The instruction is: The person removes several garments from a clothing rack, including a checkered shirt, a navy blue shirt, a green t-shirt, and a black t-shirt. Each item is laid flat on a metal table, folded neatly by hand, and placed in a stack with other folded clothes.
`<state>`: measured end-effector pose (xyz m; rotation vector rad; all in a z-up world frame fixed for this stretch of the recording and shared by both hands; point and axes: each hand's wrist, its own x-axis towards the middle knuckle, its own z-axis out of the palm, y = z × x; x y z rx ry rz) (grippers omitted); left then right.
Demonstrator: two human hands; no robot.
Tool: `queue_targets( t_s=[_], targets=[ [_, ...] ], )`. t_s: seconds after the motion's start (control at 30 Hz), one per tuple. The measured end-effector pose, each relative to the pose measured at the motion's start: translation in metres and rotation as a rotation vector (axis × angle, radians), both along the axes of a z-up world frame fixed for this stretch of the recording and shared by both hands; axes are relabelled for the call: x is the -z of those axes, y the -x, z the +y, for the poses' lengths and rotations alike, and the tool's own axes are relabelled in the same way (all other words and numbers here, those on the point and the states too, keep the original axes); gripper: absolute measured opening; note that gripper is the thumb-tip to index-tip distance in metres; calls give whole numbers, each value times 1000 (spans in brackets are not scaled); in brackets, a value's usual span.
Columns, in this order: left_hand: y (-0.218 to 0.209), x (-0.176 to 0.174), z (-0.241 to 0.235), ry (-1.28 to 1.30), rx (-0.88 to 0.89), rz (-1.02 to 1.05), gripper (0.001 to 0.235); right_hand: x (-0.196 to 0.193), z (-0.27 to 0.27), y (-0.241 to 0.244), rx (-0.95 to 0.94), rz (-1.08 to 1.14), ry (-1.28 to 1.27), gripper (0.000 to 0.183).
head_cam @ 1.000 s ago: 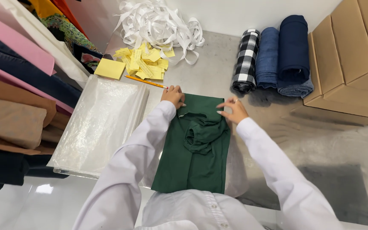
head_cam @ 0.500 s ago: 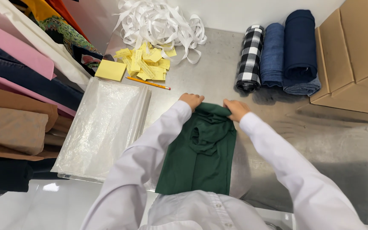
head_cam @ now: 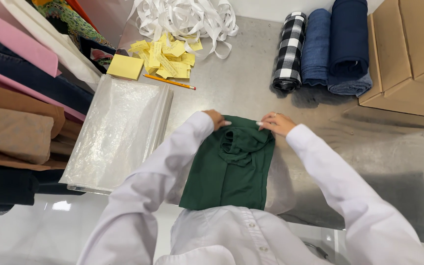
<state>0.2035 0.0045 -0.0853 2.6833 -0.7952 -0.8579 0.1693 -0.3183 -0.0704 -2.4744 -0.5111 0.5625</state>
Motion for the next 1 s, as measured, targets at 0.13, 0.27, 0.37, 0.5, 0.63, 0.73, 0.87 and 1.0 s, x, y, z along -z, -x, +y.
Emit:
queue_targets(
  t_s=[0.13,0.27,0.37,0.5,0.63,0.73,0.87,1.0],
  targets=[
    [-25,44,-24,-60,-55,-137,55,31,11,-18,62,13,-33,48],
    [5,-15,-28,-122,115,-464,41,52,8,-24,37,-10,10,65],
    [-8,8,-32,-167,188,-438,38,39,16,-14,-30,-153,127,45],
    [-45,94,-36,-83,225,-540,32,32,22,3,-134,-503,278,32],
    [-22,82,-29,144,177,-892,26,51,10,9,-119,-670,411,44],
    [0,80,-28,299,132,-1259,5,60,10,22,-110,-861,478,41],
    [26,66,-13,116,91,-630,36,42,21,66,-69,-443,219,38],
    [2,99,-17,71,-33,-335,43,23,21,81,117,-284,-54,21]
  ],
)
